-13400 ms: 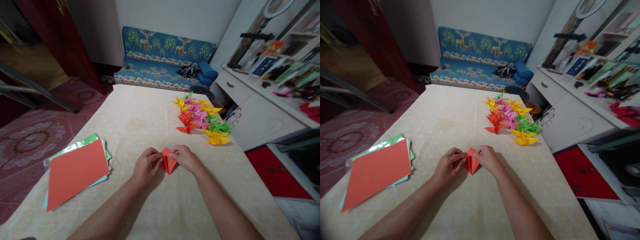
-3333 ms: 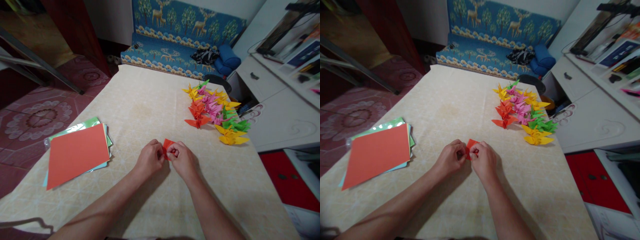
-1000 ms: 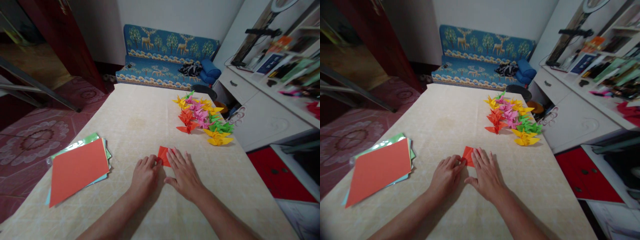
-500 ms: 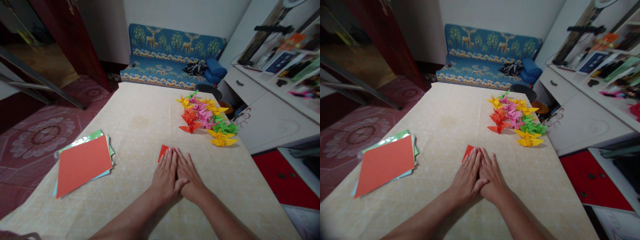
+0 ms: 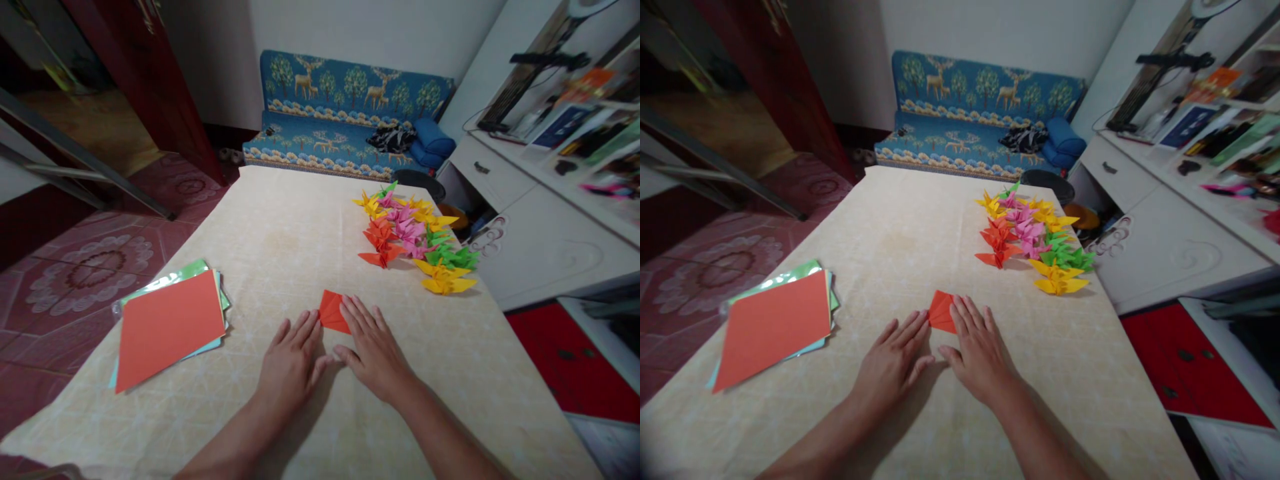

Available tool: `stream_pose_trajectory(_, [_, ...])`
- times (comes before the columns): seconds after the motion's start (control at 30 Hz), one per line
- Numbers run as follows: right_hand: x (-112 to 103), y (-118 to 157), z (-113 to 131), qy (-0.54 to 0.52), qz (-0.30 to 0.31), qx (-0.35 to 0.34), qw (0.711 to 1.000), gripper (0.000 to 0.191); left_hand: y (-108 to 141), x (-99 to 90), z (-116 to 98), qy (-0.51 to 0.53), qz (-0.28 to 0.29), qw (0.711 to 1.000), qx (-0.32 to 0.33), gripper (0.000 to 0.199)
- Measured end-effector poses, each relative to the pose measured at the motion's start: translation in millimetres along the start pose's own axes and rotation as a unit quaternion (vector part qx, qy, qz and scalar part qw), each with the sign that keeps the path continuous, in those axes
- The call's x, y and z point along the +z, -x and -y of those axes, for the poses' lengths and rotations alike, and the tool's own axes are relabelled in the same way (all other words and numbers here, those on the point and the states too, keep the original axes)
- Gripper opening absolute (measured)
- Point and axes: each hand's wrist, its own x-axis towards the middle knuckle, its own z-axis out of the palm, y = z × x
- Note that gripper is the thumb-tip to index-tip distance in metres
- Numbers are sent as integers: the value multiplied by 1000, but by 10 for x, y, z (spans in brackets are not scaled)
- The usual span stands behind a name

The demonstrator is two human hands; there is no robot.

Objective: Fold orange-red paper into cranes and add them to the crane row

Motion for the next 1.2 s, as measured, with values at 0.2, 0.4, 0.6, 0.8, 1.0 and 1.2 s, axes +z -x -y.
stream_pose_trajectory(0.2, [-65,-409,-77,-75,-96,81,989,39,8,-91,156,96,-29,994,-31,36])
stream_pose_trajectory(0.4, [-174,-670,-113,-82,-18,113,990,41,-23,-44,181,158,-67,985,-16,39])
stream_pose_trajectory(0.6, [-137,-701,-197,-327,-4,133,936,17,-118,-103,243,309,-106,940,-98,48])
stream_pose_trajectory(0.8, [2,-834,-173,-515,-99,171,834,16,-664,-129,236,551,-145,791,-224,81])
stream_pose_trajectory(1.0, [164,-805,-96,-542,-206,219,785,21,-1060,42,40,644,-211,696,-240,73])
stream_pose_trajectory(1.2, [200,-724,-110,-615,-209,205,732,22,-1085,166,48,649,-236,685,-233,26])
